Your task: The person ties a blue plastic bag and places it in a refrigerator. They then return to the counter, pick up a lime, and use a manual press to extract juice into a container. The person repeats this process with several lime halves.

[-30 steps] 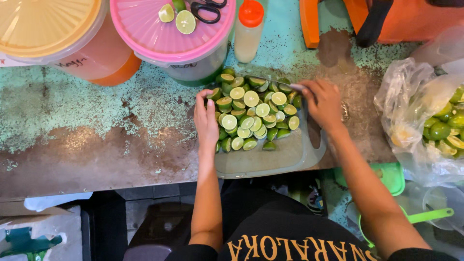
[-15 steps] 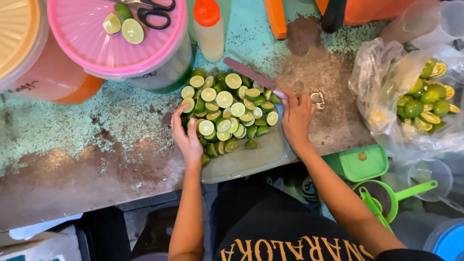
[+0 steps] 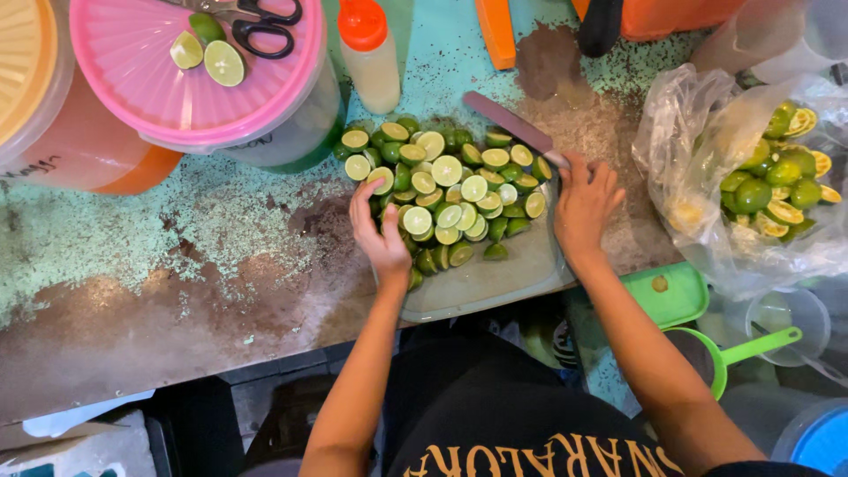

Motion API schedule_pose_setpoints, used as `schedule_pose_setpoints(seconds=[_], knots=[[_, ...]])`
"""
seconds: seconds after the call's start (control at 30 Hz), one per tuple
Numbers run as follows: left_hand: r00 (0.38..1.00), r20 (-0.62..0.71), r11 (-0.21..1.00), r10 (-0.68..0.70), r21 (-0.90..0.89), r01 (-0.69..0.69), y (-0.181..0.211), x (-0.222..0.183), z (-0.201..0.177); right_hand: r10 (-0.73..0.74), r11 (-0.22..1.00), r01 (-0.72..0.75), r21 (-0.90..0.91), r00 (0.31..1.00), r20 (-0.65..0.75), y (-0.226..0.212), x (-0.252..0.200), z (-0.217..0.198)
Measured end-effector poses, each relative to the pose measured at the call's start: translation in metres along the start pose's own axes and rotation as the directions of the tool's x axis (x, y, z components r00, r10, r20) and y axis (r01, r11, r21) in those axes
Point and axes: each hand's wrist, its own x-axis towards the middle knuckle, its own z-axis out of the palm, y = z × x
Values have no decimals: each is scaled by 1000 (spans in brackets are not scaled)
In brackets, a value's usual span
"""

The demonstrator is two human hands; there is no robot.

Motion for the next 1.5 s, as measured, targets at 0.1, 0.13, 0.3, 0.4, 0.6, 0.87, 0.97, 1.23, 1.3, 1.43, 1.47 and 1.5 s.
schedule_pose_setpoints(seconds=[0.1, 0.13, 0.3, 0.4, 0.6, 0.87, 0.97, 1.23, 1.3, 1.43, 1.47, 1.5], knots=[[1000, -2, 1000, -1, -22, 1, 11, -5, 26, 8, 999, -9, -43, 1000, -25, 28, 5, -4], [1000, -3, 1000, -5, -26, 5, 14, -8, 35, 8, 998, -11, -60, 999, -38, 37, 7, -6], [1000, -8, 999, 10, -35, -10, 22, -16, 74, -37, 987, 18, -159, 993, -116, 73, 17, -16], [1000, -7, 1000, 16, -27, -16, 22, -21, 93, -48, 987, 27, -159, 990, -131, 82, 24, -24], [1000, 3, 999, 3, -43, -3, 25, -24, 113, -22, 999, 26, 23, 985, -169, 79, 27, -49], [996, -88, 1000, 11, -27, -13, 34, -14, 66, -150, 919, 163, 358, 987, -65, 69, 60, -74], [988, -155, 995, 28, 101, -13, 11, 22, 17, -198, 885, 143, 443, 977, 79, 64, 72, -65], [996, -85, 956, 5, 294, 21, -44, 64, 11, 104, 753, -327, 570, 916, 388, 69, 95, -33], [989, -138, 946, -52, 310, 93, -51, 62, 23, -52, 894, -83, 440, 957, 287, 71, 103, -24], [986, -157, 966, -61, 239, 98, -62, 66, 37, -246, 959, 226, 169, 963, 108, 70, 126, 7], [988, -130, 973, -81, 202, 107, -64, 69, 39, -280, 954, 266, 142, 956, 93, 73, 133, 13], [990, -103, 979, -101, 166, 117, -65, 69, 40, -314, 946, 304, 114, 946, 78, 77, 138, 20]])
